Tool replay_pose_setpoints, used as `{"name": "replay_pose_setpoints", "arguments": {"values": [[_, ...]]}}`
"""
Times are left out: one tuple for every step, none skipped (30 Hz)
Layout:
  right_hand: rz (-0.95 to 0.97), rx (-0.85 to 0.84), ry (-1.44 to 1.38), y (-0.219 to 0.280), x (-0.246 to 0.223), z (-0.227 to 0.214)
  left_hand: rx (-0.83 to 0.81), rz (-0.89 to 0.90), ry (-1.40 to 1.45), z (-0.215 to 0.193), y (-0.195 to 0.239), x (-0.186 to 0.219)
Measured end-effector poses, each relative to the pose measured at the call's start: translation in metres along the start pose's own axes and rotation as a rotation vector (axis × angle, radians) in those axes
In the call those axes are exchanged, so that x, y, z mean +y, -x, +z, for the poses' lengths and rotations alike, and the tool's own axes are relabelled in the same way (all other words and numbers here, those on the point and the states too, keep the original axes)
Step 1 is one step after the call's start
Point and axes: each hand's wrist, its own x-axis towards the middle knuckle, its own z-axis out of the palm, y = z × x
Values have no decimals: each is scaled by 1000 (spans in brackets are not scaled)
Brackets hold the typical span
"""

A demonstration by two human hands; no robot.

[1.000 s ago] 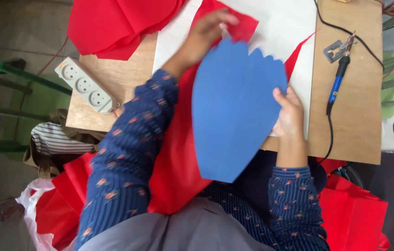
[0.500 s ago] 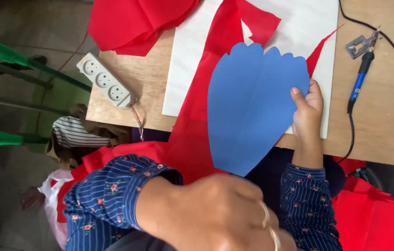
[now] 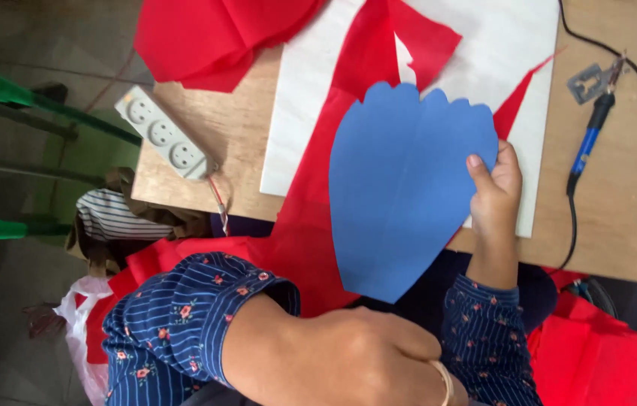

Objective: Using a handheld heat tool to cut a specific shape out of red fabric by tracing a blue template on a cutting table.

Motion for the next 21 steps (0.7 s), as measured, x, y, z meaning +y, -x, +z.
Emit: {"name": "replay_pose_setpoints", "arguments": {"values": [[9,1,38,0,-1,3,-50,24,100,2,2,-5],[7,-4,38,2,-4,4,-47,24,96,0,0,-5],[-23,-6,55,3,-5,5,-33,18,61,-2,-1,-6],[-55,-7,71,4,-6,6,-22,13,25,-4,-3,-7],[-60,-10,70,6,-15,9,-22,14,19,-13,-7,-9],[-102,-25,58,13,-25,11,-23,25,-61,-20,-10,-9],[-145,-41,46,19,-34,13,-25,35,-141,-27,-14,-10],[-150,-37,46,28,-20,-10,-29,40,-142,-44,-25,-18],[-55,-12,-14,38,-7,-33,91,48,-569,-60,-36,-26],[44,13,-75,50,6,-55,217,54,-992,-76,-46,-31],[43,17,-76,47,8,-60,214,56,-990,-101,-49,-59],[-76,-184,-190,48,8,-68,291,-97,-882,-123,-54,-89],[-196,-386,-301,48,9,-76,361,-248,-769,-146,-59,-119],[-196,-379,-301,49,3,-68,357,-247,-764,-155,-54,-149],[-168,-394,-291,51,-2,-60,197,-398,-823,-165,-48,-179],[-138,-410,-279,54,-7,-55,33,-543,-877,-171,-42,-210],[-137,-405,-277,56,-22,-45,30,-540,-872,-163,-34,-245],[-128,-502,-82,53,-36,-33,-77,-604,-1075,-160,-26,-279],[-119,-594,115,49,-50,-20,-187,-665,-1277,-158,-19,-313],[-122,-592,115,50,-50,-18,-188,-662,-1279,-161,-21,-328],[-130,-631,191,50,-50,-16,-185,-613,-1324,-164,-23,-344]]}}
